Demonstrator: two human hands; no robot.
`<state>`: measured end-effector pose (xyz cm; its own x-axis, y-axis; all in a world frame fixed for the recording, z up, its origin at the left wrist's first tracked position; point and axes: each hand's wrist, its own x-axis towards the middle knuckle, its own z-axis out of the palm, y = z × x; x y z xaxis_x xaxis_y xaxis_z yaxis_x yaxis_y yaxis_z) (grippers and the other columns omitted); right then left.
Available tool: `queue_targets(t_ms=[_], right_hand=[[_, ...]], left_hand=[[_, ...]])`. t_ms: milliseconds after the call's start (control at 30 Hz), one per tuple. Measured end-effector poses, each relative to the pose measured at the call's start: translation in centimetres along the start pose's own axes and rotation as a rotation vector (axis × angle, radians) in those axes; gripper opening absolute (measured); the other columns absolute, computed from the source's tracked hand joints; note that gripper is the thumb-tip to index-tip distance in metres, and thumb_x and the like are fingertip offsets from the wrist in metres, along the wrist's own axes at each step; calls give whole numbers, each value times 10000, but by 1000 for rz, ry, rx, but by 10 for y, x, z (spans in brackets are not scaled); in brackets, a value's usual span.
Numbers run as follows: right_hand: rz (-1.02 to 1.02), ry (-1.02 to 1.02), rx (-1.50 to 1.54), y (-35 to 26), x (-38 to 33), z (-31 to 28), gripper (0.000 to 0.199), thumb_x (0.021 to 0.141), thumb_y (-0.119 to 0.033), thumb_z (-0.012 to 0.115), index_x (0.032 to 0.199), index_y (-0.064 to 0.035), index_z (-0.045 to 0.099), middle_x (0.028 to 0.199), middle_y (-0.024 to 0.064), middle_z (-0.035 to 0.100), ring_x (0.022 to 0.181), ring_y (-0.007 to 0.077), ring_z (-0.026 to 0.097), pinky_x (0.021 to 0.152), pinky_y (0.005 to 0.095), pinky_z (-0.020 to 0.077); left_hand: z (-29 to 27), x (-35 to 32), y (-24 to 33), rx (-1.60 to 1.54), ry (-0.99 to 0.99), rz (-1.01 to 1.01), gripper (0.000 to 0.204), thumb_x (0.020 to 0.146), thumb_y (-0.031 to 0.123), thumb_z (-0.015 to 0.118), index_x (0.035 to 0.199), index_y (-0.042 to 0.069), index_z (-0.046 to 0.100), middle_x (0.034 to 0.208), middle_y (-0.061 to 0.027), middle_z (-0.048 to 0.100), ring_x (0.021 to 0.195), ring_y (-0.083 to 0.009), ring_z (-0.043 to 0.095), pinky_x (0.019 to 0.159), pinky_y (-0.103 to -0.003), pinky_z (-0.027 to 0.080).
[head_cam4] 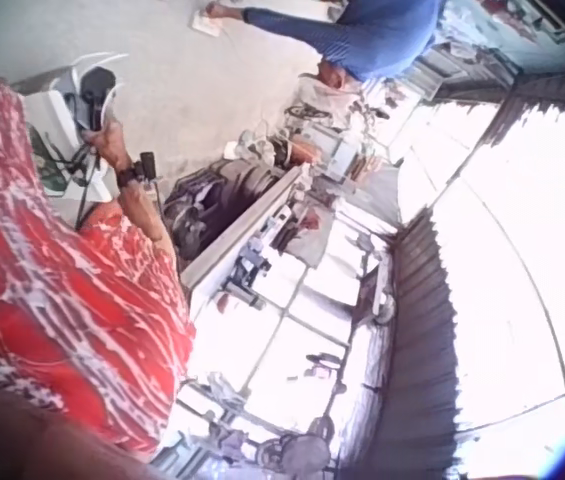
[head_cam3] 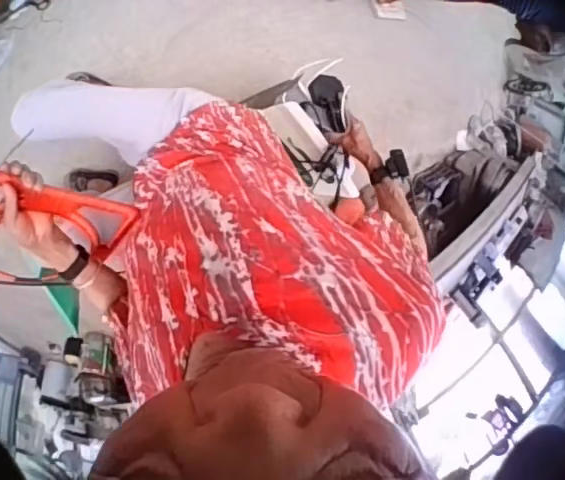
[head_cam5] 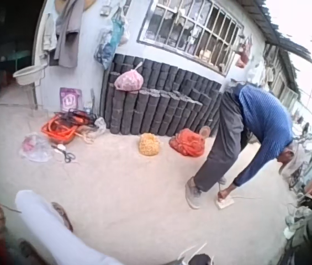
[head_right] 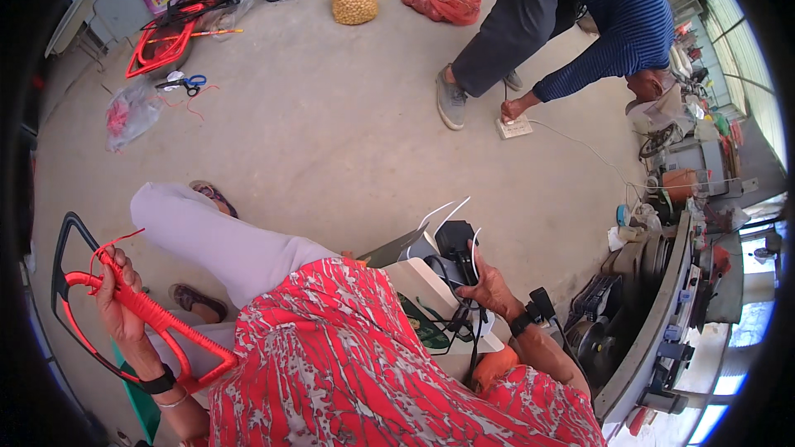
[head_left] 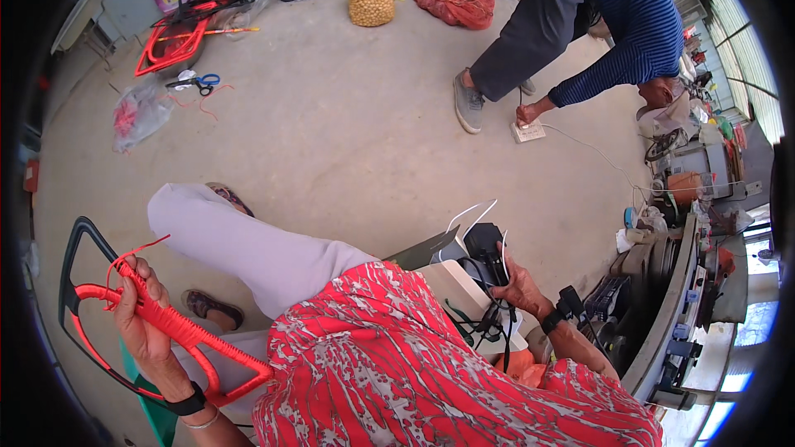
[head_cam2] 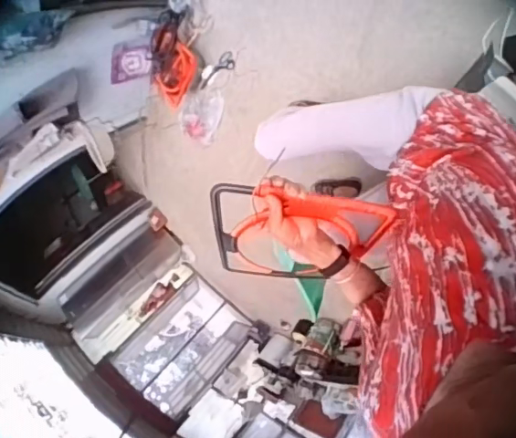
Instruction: Wrapping a red cord or string around the handle of a frame.
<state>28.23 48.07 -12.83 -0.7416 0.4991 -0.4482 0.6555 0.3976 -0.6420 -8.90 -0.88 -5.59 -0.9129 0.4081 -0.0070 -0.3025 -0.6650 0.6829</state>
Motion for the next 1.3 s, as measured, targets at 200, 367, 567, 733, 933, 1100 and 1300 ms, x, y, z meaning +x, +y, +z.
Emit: queue_targets(t_ms=[200, 367, 567, 733, 933, 1100, 1300], right_hand=[[17, 125, -154, -17, -30, 31, 1024, 680, -53, 719, 1505, -95, 115, 1333, 269, 459, 1239, 418, 452, 1043, 411, 373], [-116, 195, -203, -15, -40, 54, 1013, 685, -61, 728, 1503, -97, 131, 1283, 260, 493, 1192, 407, 481, 1028, 413, 385], [-243, 133, -390, -29, -54, 61, 930, 694, -65, 742, 1480, -87, 245, 1014, 210, 547, 935, 369, 528, 865, 433, 435], [-279, 50, -412, -36, -73, 61, 834, 717, -133, 746, 1440, -123, 330, 1007, 180, 561, 931, 335, 541, 855, 423, 441], [-231, 62, -404, -62, -89, 62, 792, 698, -39, 714, 1412, -50, 373, 1053, 200, 558, 982, 369, 543, 875, 424, 447], [91, 43, -107, -25, -93, 69, 778, 752, -56, 711, 1433, -52, 335, 1142, 199, 562, 1035, 339, 548, 886, 406, 458], [42, 41, -94, -73, -103, 67, 775, 785, -94, 714, 1447, -64, 312, 1208, 196, 549, 1072, 322, 546, 896, 401, 465]], left_hand=[[-26, 10, -11, -8, -18, -24, 255, 956, 121, 530, 1167, -9, 470, 990, -114, 529, 730, -167, 547, 612, -277, 480], [-37, 13, -16, -59, 30, -30, 256, 950, 124, 540, 1162, -5, 476, 987, -112, 534, 719, -164, 545, 592, -276, 470], [-39, 18, -20, -36, -37, -36, 265, 939, 147, 566, 1144, -4, 492, 984, -106, 537, 714, -159, 547, 584, -277, 468], [-22, 27, -28, 68, -9, -24, 249, 925, 152, 585, 1100, -10, 513, 953, -105, 550, 689, -152, 569, 551, -273, 480], [-9, 37, -43, 81, -46, -52, 241, 924, 149, 583, 1082, -18, 513, 935, -116, 561, 660, -154, 574, 522, -271, 490], [-28, 43, -47, 63, -70, -86, 268, 930, 155, 578, 1124, -13, 502, 950, -103, 551, 677, -147, 568, 538, -261, 482], [-28, 49, -50, 21, -27, -113, 263, 925, 153, 584, 1111, -18, 511, 943, -107, 559, 671, -151, 571, 534, -265, 484]])
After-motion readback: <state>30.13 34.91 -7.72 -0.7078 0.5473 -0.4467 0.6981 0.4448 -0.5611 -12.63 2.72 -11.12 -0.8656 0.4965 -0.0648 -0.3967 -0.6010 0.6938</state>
